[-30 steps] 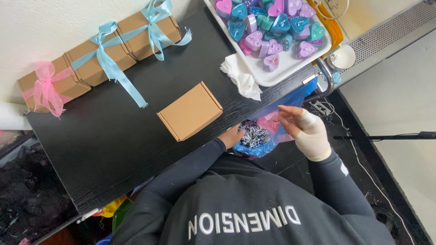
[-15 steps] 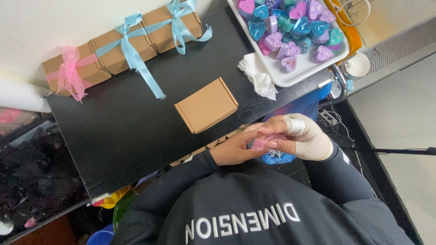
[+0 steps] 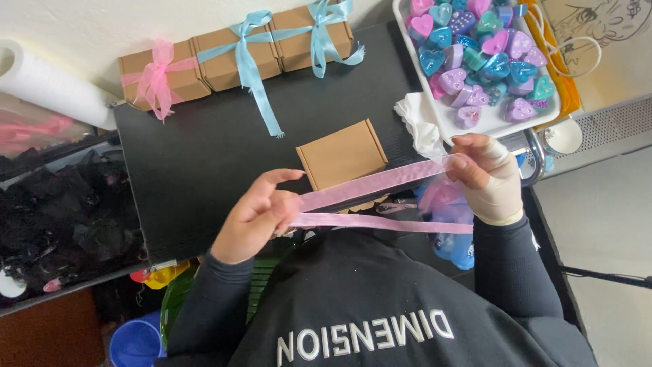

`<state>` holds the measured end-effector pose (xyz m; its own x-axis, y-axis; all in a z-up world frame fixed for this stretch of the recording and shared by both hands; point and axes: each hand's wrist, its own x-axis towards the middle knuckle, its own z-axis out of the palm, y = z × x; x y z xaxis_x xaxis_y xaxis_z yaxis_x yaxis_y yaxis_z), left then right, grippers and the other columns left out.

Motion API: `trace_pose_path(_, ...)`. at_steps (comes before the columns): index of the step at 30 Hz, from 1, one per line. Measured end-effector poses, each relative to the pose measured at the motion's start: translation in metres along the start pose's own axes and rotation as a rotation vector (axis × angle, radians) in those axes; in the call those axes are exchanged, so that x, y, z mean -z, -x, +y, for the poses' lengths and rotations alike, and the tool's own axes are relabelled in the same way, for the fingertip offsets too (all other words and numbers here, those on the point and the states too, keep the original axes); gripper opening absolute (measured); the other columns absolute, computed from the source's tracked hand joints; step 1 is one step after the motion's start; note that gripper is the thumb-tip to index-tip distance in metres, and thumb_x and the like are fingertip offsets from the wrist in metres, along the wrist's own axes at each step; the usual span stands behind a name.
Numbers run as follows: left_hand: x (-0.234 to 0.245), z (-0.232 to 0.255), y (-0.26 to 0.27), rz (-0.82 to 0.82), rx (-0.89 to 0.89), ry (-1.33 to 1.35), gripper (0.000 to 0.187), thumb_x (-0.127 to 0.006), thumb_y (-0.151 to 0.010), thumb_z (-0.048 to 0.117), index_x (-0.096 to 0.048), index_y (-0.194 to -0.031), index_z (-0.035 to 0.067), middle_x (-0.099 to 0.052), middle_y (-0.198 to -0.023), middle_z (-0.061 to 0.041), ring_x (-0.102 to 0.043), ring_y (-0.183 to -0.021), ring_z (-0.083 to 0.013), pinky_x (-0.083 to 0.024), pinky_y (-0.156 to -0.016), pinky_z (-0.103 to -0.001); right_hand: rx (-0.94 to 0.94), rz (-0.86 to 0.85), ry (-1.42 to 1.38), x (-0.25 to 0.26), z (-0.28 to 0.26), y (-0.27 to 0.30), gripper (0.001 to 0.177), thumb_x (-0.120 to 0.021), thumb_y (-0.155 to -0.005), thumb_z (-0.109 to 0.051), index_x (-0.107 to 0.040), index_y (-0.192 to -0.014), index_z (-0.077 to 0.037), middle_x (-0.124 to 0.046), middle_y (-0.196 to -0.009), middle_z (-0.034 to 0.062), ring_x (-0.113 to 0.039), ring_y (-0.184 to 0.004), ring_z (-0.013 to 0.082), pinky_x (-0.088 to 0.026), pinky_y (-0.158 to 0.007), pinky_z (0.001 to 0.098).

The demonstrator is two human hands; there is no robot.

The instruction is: The person ties a ribbon onto a cardboard box, then fills a second box with shredded paper and heart-shaped wax melts.

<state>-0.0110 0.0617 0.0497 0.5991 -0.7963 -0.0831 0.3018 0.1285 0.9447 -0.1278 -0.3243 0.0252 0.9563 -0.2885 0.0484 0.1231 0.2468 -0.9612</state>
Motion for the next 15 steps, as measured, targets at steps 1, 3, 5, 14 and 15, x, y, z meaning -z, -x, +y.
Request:
trace_pose_path(1, 0.007, 0.002, 0.007, 0.009, -0.005, 0.000, 0.054, -0.058, -0.103, 0.030, -0.040, -0.145, 0.003, -0.052, -0.078, 0.002, -0.044, -0.063, -0.0087, -0.039, -0.057, -0.023, -0.001, -0.010, 0.000, 0.005, -0.002, -0.001, 0.029, -0.067, -0.098, 0.002, -0.067, -0.126, -0.004, -0.063, -0.091, 0.0035, -0.057, -0.080, 0.0119, -0.047, -0.074, 0.0256)
trace_pose_path(3, 0.020, 0.005, 0.022, 0.005, -0.301, 0.120, 0.046, -0.048, -0.115, 0.022, -0.040, -0.157, 0.003, -0.053, -0.078, 0.002, -0.047, -0.075, -0.0111, -0.041, -0.074, -0.024, 0.015, 0.092, 0.055, 0.014, -0.004, -0.004, 0.030, -0.060, -0.096, 0.005, -0.065, -0.124, -0.003, -0.062, -0.090, 0.0023, -0.055, -0.075, 0.0106, -0.043, -0.069, 0.0233)
trace_pose_path(5, 0.034, 0.004, 0.034, 0.082, -0.318, 0.109, 0.046, -0.050, -0.115, 0.018, -0.041, -0.157, 0.002, -0.052, -0.078, 0.002, -0.047, -0.074, -0.0101, -0.041, -0.079, -0.025, 0.027, 0.087, 0.026, 0.032, 0.000, -0.002, 0.029, -0.057, -0.096, 0.006, -0.066, -0.122, -0.001, -0.059, -0.085, 0.0014, -0.052, -0.072, 0.0083, -0.043, -0.072, 0.0232)
trace_pose_path(14, 0.064, 0.022, 0.075, 0.360, -0.238, -0.032, 0.050, -0.060, -0.105, 0.011, -0.044, -0.152, 0.001, -0.061, -0.083, -0.005, -0.057, -0.078, -0.0108, -0.045, -0.074, -0.025, -0.071, 0.271, 0.684, 0.058, -0.010, 0.001, 0.031, -0.054, -0.092, 0.005, -0.072, -0.115, -0.003, -0.055, -0.079, -0.0013, -0.045, -0.071, 0.0075, -0.038, -0.067, 0.0231)
trace_pose_path(15, 0.067, 0.023, 0.079, 0.377, -0.238, -0.046, 0.051, -0.060, -0.106, 0.010, -0.044, -0.153, 0.001, -0.062, -0.084, -0.005, -0.056, -0.077, -0.0096, -0.044, -0.072, -0.024, -0.070, 0.286, 1.038, 0.058, -0.011, 0.003, 0.032, -0.057, -0.092, 0.005, -0.077, -0.114, -0.005, -0.049, -0.074, -0.0007, -0.042, -0.070, 0.0087, -0.038, -0.065, 0.0260)
